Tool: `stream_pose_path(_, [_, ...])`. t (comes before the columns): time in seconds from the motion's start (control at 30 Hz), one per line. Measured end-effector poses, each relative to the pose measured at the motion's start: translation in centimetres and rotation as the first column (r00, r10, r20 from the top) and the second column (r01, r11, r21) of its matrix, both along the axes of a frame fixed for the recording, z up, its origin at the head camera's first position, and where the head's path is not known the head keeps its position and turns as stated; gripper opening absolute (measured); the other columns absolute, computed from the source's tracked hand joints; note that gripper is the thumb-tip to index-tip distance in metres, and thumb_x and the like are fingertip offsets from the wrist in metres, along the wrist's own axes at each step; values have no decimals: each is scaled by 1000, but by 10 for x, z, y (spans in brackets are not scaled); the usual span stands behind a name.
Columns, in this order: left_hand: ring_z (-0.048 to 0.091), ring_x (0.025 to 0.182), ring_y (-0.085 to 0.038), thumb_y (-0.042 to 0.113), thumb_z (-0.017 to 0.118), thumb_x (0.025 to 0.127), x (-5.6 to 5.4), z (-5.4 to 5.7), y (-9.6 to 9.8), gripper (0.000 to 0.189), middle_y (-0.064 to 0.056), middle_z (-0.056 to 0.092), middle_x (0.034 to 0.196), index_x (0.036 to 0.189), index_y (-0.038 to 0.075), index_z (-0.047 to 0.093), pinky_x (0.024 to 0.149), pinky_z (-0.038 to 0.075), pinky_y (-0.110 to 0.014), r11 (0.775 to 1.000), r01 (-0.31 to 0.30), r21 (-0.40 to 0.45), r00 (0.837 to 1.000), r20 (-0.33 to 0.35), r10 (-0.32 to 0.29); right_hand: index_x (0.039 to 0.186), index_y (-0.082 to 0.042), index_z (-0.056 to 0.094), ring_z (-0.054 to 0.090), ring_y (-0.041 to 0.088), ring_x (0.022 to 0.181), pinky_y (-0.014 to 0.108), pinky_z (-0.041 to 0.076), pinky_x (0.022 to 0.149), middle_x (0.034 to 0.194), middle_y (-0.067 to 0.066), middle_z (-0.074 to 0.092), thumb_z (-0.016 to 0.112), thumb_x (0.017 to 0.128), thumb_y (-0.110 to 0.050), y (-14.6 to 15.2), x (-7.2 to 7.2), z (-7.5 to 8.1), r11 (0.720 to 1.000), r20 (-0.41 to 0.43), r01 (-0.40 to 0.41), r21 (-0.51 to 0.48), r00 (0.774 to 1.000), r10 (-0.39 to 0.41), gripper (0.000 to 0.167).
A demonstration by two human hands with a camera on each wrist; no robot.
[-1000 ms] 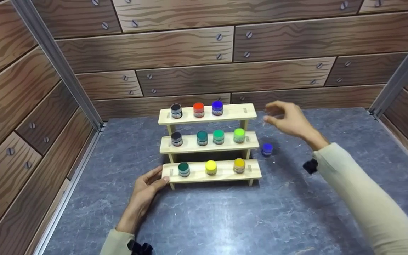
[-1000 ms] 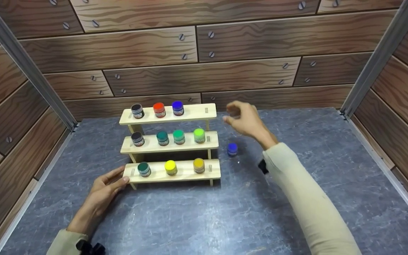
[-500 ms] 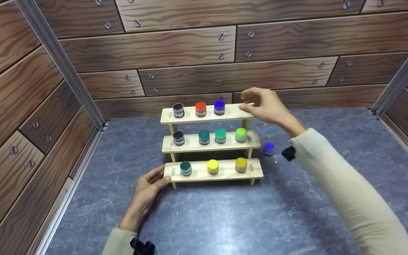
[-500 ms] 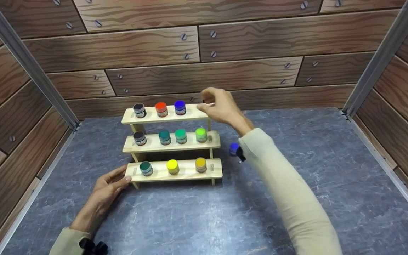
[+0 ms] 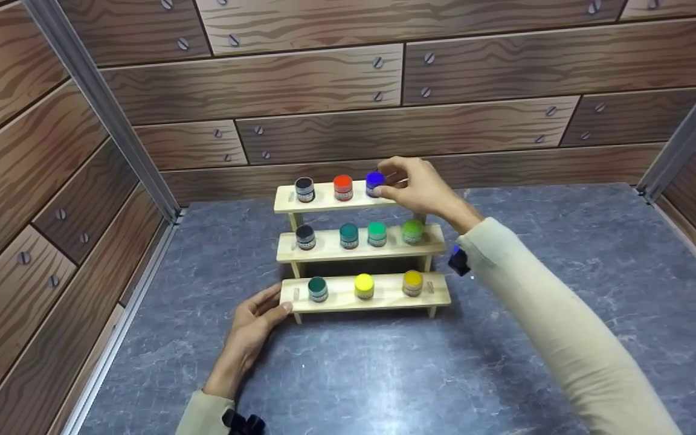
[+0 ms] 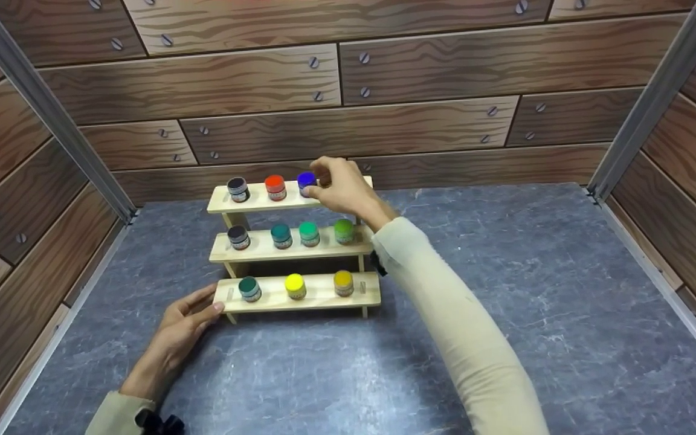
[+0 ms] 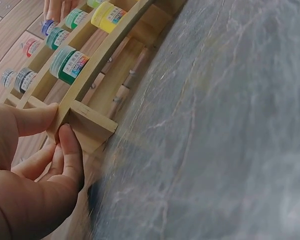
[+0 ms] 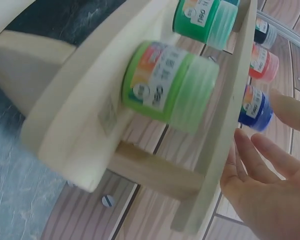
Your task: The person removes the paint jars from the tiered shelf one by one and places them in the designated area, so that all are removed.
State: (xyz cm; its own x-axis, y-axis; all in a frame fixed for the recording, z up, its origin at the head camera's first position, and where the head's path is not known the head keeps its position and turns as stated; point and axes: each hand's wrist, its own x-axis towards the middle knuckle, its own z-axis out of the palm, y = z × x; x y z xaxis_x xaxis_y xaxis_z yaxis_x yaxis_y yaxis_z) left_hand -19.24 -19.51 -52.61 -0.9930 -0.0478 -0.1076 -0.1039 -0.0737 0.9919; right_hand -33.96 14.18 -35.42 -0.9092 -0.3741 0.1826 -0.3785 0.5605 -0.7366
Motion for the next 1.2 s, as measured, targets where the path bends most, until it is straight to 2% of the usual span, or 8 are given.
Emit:
stream_pose_path(0.3, [65,123,-25,2,74,97,2,-3,6,63,-36,54,151,153,-11,48,95,58,-22,1000,19,14,1000,6,-19,141,0,65,72,35,115,46,60,101,131,22,71,75,102,-13,-1,5,-11,999,-30,42,-17,999,-42,43])
stream_pose_path(0.57, [65,122,-23,-1,72,97,-2,-5,8,62,-36,53,152,153,-12,47,96,58,-21,999,27,39,1000,4,-27,140,0,65,72,37,114,47,60,101,131,23,71,73,103,-13,3,5,-10,999,-57,38,-6,998,-38,41])
stream_pose_path(0.87, [63,124,-24,-3,70,98,-2,-1,4,60,-35,52,153,154,-11,47,95,57,-20,999,-3,52,1000,29,2,141,1,64,72,40,110,48,61,98,130,25,71,71,103,-7,24,11,-2,999,-59,28,-24,998,-29,40])
stream_pose_path(1.2, [61,129,-28,-5,66,101,-1,1,2,62,-39,44,157,156,-14,40,97,57,-21,997,14,80,999,47,-18,141,3,63,72,38,107,50,60,97,129,27,71,70,101,-3,62,25,2,999,-120,42,-15,992,-43,41])
